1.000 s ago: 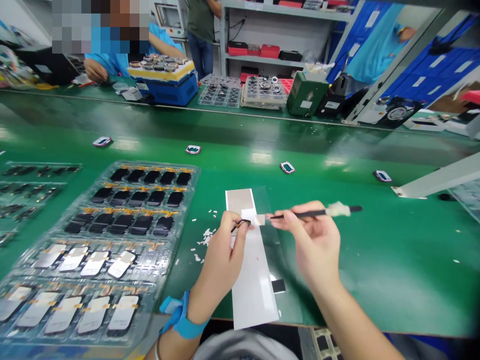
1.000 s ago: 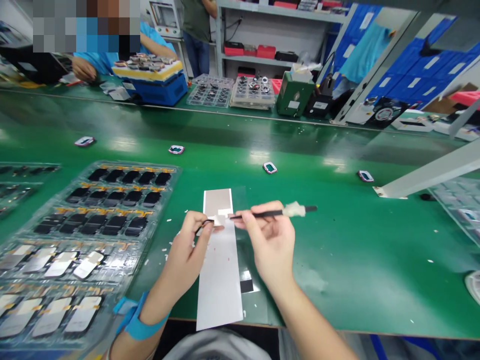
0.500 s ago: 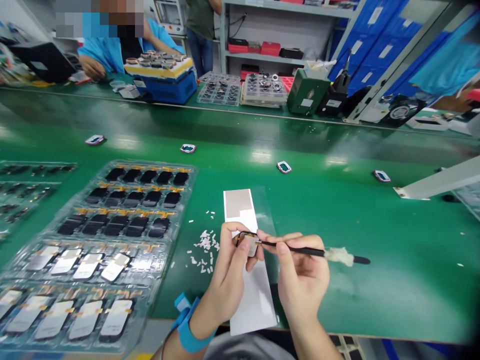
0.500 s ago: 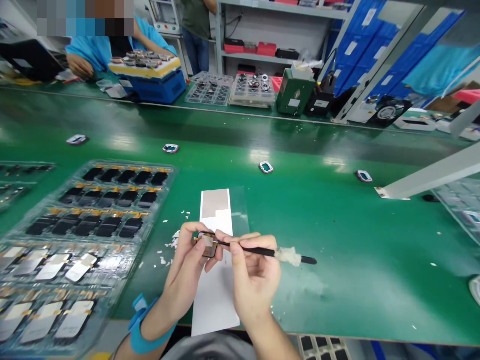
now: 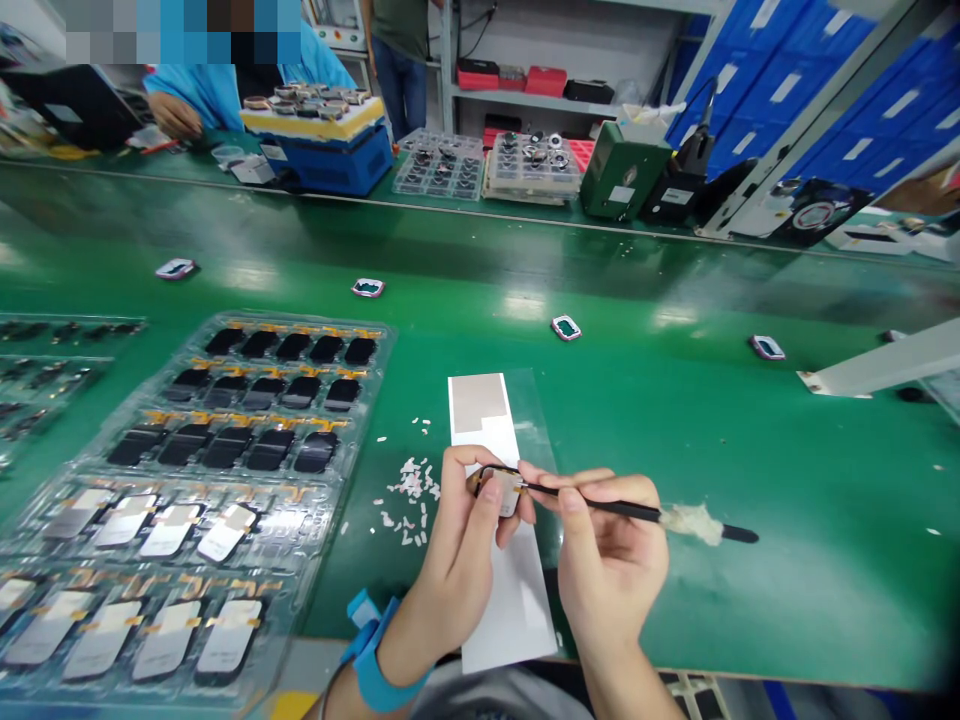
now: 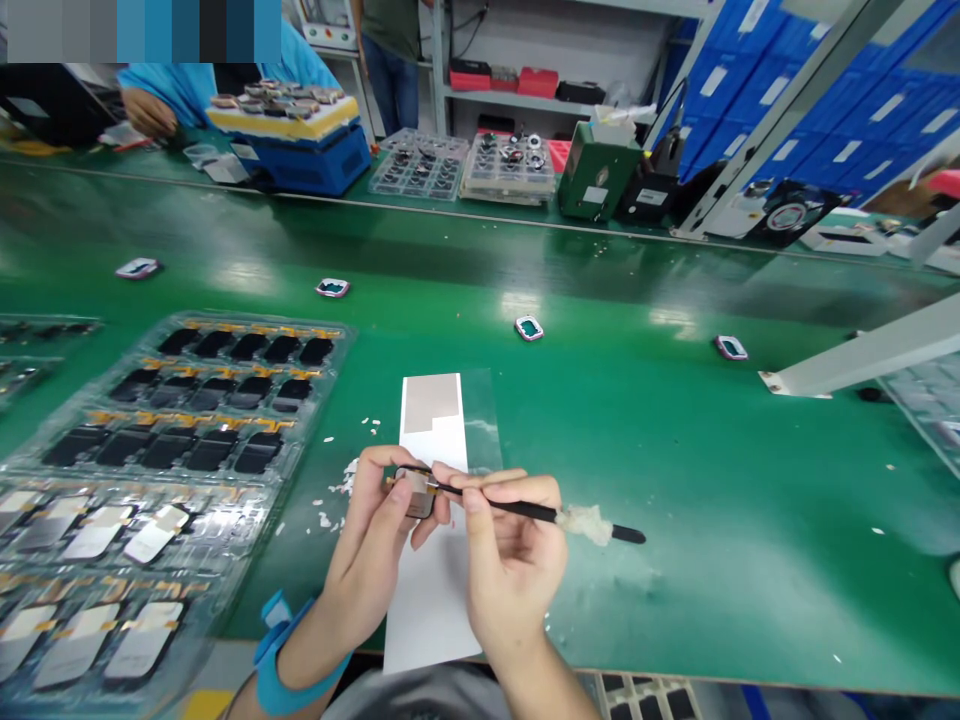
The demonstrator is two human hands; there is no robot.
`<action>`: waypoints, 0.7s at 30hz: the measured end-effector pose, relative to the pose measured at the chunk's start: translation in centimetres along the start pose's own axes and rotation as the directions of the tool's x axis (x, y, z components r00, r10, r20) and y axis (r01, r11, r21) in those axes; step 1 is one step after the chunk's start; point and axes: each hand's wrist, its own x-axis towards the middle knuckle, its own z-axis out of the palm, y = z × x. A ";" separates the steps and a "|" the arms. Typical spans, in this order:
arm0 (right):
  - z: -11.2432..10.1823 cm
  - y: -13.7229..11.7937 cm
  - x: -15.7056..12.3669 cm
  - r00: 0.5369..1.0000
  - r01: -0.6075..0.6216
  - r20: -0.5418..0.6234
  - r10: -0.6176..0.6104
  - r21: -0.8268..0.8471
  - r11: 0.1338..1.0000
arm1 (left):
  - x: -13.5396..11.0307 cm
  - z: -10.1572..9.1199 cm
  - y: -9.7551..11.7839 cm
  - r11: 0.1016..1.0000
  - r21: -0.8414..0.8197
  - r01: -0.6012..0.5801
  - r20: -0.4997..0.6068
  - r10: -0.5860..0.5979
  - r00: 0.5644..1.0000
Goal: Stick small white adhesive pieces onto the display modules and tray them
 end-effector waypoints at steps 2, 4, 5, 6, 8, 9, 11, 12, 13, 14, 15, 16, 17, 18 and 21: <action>0.0 -0.1 0.0 1.000 -0.002 0.004 0.002 -0.001 1.000 | 0.0 0.0 0.1 1.000 0.011 0.000 -0.002 0.000 1.000; 0.0 -0.2 0.0 1.000 -0.006 0.005 0.006 -0.004 1.000 | 0.0 0.0 0.1 1.000 0.024 -0.001 -0.003 0.001 1.000; 0.0 -0.2 0.0 1.000 -0.007 0.004 0.007 -0.006 1.000 | 0.0 0.0 0.2 0.999 0.032 0.001 -0.005 -0.001 1.000; 0.0 -0.2 0.0 1.000 -0.008 0.004 0.008 -0.009 1.000 | -0.1 0.1 0.2 0.999 0.041 0.002 -0.009 -0.002 1.000; 0.0 -0.2 -0.1 1.000 -0.012 0.004 0.012 -0.014 1.000 | -0.1 0.2 0.3 0.998 0.058 -0.001 -0.016 0.002 1.000; 0.0 -0.2 -0.1 1.000 -0.015 0.005 0.015 -0.016 1.000 | -0.1 0.2 0.3 0.998 0.067 -0.007 -0.021 0.008 1.000; -0.1 -0.2 -0.1 1.000 -0.024 0.005 0.024 -0.019 1.000 | -0.2 0.3 0.3 0.996 0.085 -0.019 -0.033 0.021 0.999; -0.1 -0.2 -0.1 0.999 -0.034 0.004 0.034 -0.022 0.999 | -0.2 0.4 0.2 0.995 0.093 -0.020 -0.041 0.024 0.999; -0.1 -0.2 -0.1 0.999 -0.044 0.005 0.044 -0.026 0.999 | -0.2 0.4 0.2 0.995 0.101 -0.015 -0.051 0.020 0.998; -0.2 -0.2 -0.1 0.999 -0.054 0.007 0.054 -0.028 0.998 | -0.3 0.4 0.2 0.994 0.109 -0.006 -0.059 0.013 0.998; -0.2 -0.2 -0.1 0.998 -0.062 0.009 0.063 -0.029 0.998 | -0.3 0.4 0.1 0.993 0.116 0.004 -0.062 0.003 0.998; -0.2 -0.2 -0.1 0.997 -0.071 0.009 0.071 -0.027 0.997 | -0.3 0.4 0.1 0.992 0.122 0.014 -0.064 -0.006 0.998; -0.2 -0.2 -0.1 0.997 -0.078 0.008 0.078 -0.023 0.997 | -0.2 0.3 0.2 0.992 0.126 0.022 -0.065 -0.013 0.998; -0.2 -0.2 -0.1 0.996 -0.085 0.006 0.085 -0.019 0.996 | -0.2 0.3 0.2 0.991 0.130 0.026 -0.065 -0.018 0.998; -0.2 -0.2 -0.1 0.994 -0.105 -0.001 0.105 -0.006 0.994 | 0.0 0.2 0.3 0.990 0.138 0.015 -0.069 -0.005 0.998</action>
